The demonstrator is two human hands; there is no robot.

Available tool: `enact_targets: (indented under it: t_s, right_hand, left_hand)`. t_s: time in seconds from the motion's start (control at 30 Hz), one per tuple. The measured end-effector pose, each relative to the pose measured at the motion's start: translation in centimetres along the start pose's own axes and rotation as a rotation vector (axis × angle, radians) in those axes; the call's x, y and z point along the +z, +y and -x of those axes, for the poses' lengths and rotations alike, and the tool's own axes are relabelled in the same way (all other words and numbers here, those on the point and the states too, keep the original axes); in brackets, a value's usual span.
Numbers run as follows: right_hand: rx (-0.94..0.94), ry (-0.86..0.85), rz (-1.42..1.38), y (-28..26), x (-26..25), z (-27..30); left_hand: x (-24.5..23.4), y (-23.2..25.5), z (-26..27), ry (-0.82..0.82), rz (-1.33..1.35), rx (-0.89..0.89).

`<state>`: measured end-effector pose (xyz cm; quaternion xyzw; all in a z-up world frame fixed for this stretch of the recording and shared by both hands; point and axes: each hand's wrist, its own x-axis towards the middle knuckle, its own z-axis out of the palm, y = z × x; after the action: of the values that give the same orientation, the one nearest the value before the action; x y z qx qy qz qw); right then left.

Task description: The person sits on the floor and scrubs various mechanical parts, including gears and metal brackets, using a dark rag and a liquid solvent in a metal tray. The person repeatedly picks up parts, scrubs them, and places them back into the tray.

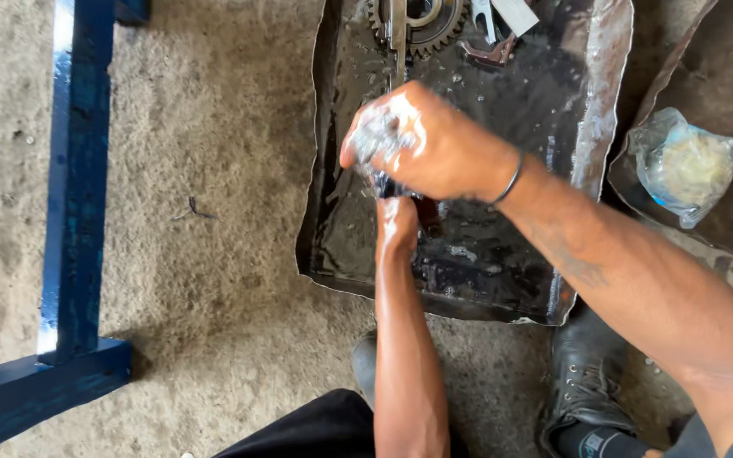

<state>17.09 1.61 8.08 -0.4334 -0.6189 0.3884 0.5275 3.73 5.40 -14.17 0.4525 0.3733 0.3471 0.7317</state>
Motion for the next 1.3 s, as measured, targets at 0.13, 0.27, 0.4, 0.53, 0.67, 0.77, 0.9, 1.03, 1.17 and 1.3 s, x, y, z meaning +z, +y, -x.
enact_targets:
  t_s: [0.13, 0.27, 0.4, 0.53, 0.67, 0.77, 0.9, 1.03, 1.17, 1.3]
  right_hand:
    - [-0.045, -0.008, 0.297, 0.4, 1.8, 1.4]
    - [0.293, -0.013, 0.478, 1.8, 3.1, 3.1]
    - [0.302, 0.067, 0.509, 4.7, 2.3, 3.2]
    - [0.463, 0.217, 0.707, 9.8, -1.5, 1.7]
    - [0.482, 0.305, 1.055, 14.9, -3.6, 5.2]
    - [0.494, 0.323, 1.240, 17.8, -3.7, 8.0]
    - [0.422, 0.149, 1.561, 20.6, -2.6, 11.1]
    - [0.529, -0.050, 1.038, 20.9, -4.0, 12.1]
    - [0.462, 0.394, 1.223, 19.9, -6.2, 11.8]
    - [0.477, 0.085, 1.403, 21.2, -5.0, 12.2]
  left_hand:
    - [-0.3, 1.1, 0.3, 0.062, 0.000, -0.050]
    - [0.5, 3.3, 0.2, 0.012, 0.151, -0.022]
    - [1.4, 5.1, 0.8, 0.056, 0.181, 0.043]
    - [1.8, 6.9, 1.6, 0.102, 0.071, -0.012]
    - [1.7, 7.6, 2.0, 0.188, -0.169, 0.001]
    - [1.0, 7.3, 2.0, 0.201, -0.204, 0.053]
    - [1.1, 7.6, 1.6, 0.200, -0.268, 0.021]
    - [1.8, 7.7, 1.1, 0.173, -0.279, 0.023]
    - [1.7, 7.3, 0.9, 0.168, -0.321, 0.043]
    - [1.7, 7.2, 0.8, 0.165, -0.299, 0.066]
